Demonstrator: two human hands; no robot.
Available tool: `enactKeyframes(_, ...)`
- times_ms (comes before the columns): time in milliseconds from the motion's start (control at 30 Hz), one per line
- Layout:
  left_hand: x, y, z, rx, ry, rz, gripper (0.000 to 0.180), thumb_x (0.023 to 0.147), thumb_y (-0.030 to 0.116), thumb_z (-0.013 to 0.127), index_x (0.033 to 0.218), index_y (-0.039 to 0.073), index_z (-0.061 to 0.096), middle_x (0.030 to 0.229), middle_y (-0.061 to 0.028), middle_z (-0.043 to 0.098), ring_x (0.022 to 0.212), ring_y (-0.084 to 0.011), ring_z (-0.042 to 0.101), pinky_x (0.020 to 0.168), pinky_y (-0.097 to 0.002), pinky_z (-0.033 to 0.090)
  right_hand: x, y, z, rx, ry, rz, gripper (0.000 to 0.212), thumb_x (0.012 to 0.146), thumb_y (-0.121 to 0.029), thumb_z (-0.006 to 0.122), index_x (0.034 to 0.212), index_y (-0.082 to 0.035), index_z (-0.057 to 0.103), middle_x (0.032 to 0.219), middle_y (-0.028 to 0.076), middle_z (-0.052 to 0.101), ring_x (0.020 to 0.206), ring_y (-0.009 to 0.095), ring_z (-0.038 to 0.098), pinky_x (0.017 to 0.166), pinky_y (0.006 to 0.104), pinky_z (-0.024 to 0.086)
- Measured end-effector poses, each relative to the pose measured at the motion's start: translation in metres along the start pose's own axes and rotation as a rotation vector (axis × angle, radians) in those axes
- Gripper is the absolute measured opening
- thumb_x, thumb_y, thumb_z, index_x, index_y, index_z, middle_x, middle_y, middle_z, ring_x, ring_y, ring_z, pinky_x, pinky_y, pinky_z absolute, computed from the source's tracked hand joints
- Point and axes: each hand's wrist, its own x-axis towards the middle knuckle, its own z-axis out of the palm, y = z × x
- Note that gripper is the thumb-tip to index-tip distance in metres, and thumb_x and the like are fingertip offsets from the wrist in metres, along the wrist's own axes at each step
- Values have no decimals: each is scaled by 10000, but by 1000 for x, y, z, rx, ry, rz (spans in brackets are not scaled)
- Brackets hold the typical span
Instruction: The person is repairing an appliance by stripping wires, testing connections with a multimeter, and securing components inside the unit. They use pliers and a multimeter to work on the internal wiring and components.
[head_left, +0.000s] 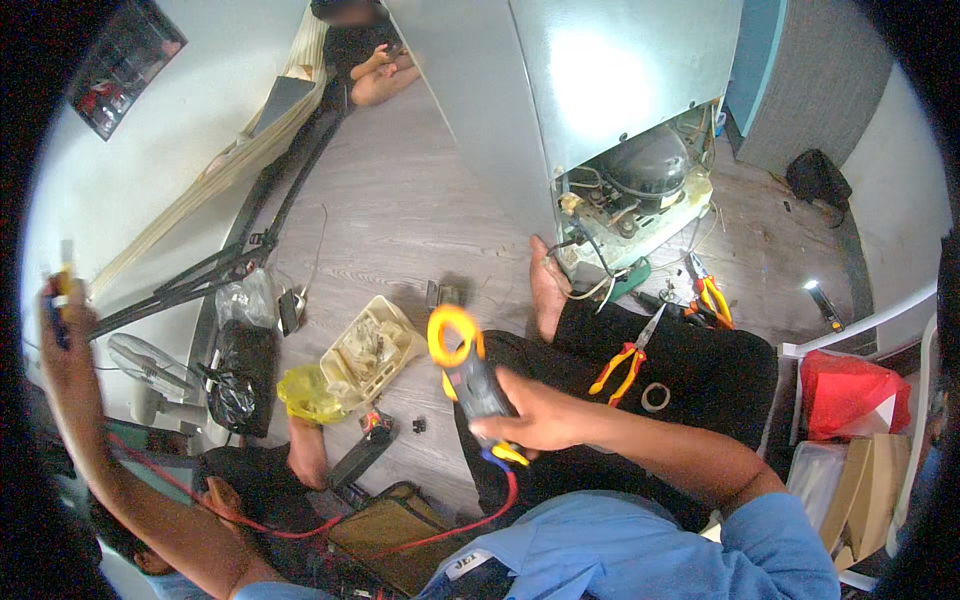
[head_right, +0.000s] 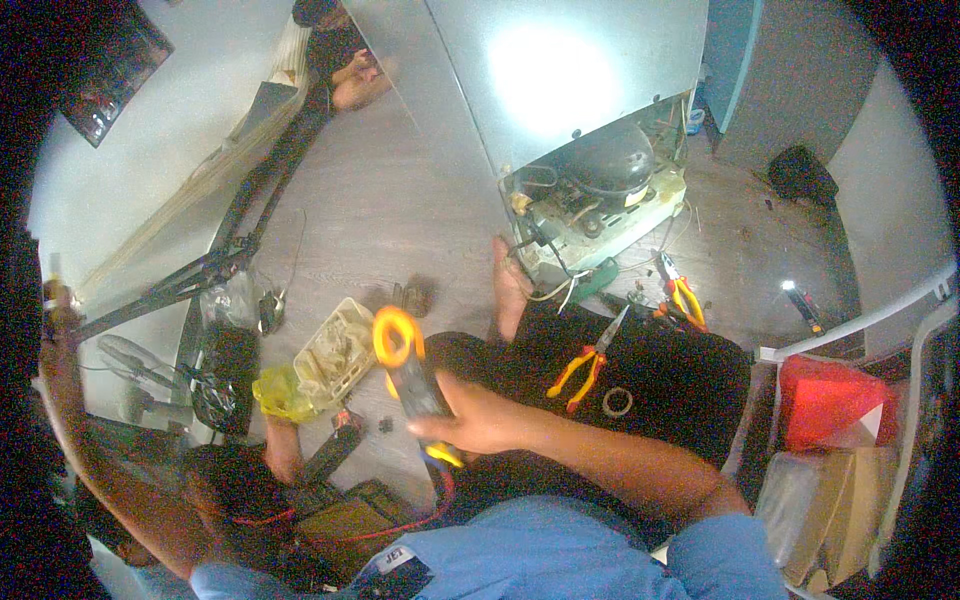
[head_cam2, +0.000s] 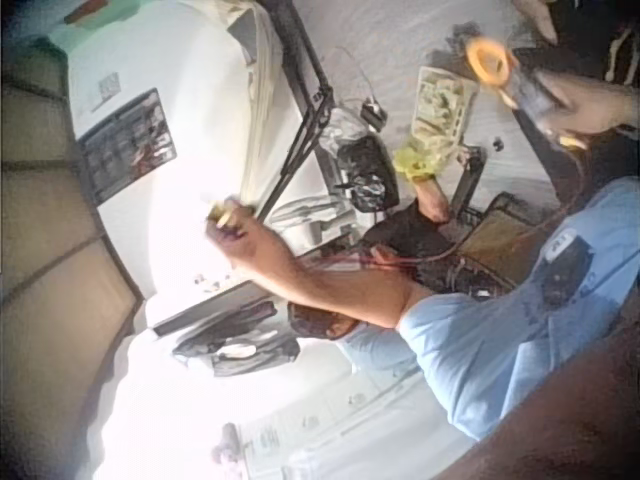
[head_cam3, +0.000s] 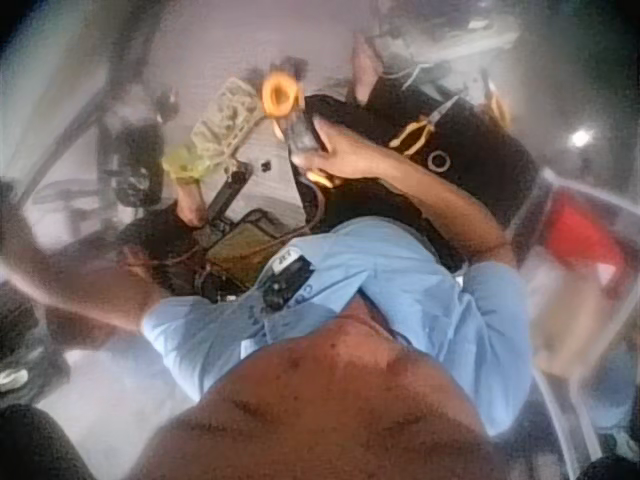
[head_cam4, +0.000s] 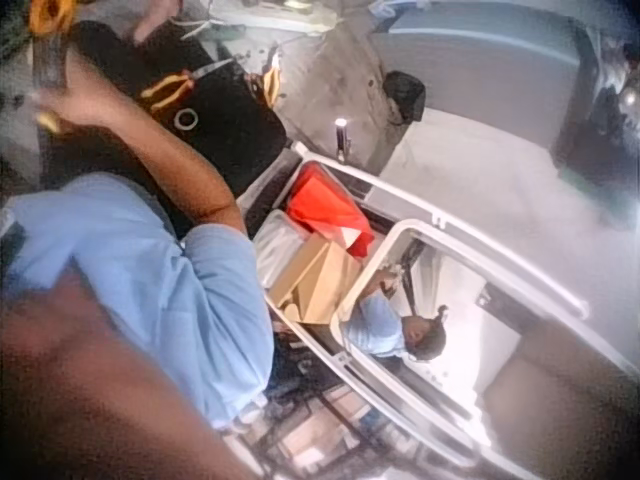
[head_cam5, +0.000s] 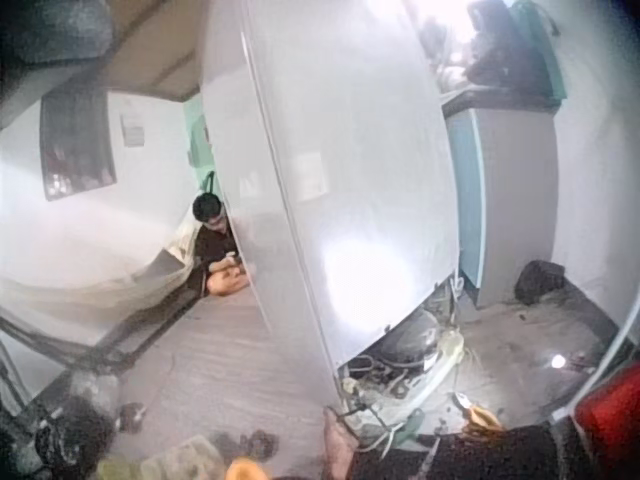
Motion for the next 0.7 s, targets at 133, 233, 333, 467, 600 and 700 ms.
enactKeyframes(133,-62,140,73,-568,-503,-361,356,985,297,625,1183,2,614,817,4,593,707,-116,552,648,-272,464,-19,86,-11,-436,-238,114,630,901,-603,604,1059,6,610,925,240,659,844,401,669,748,477,521)
enactKeyframes(233,-111,166,90,-439,-698,-503,364,914,310,716,1063,-15,654,788,-22,605,710,-128,561,654,-302,469,-6,83,-13,-655,-411,193,679,892,-657,567,898,14,672,845,249,672,798,421,669,710,491,522)
enactKeyframes(333,-175,164,123,-592,-1023,-293,381,843,347,786,935,-5,670,722,-56,607,682,-144,560,639,-347,474,14,46,-30,-836,-415,233,719,887,-694,535,855,0,723,832,237,678,821,400,675,740,480,535)
enactKeyframes(467,-241,168,168,-669,-1242,-453,386,857,384,770,851,18,649,655,-46,583,606,-125,540,569,-332,450,80,103,-73,35,-318,46,532,958,-497,582,1158,-6,630,1047,203,688,960,327,684,844,461,547)
enactKeyframes(600,-267,161,175,-807,-1351,-663,364,896,389,732,879,34,655,668,-18,583,564,-84,507,516,-271,404,109,95,-54,-335,-64,-58,441,968,-403,569,1209,-36,605,1133,207,660,1050,336,652,915,489,513)
enactKeyframes(700,-264,138,161,-1069,-1270,-987,335,930,361,698,1011,39,658,727,-1,592,543,-62,470,489,-224,359,127,57,-13,-410,149,110,381,962,-354,563,1200,-61,615,1166,216,644,1096,363,628,947,510,488)
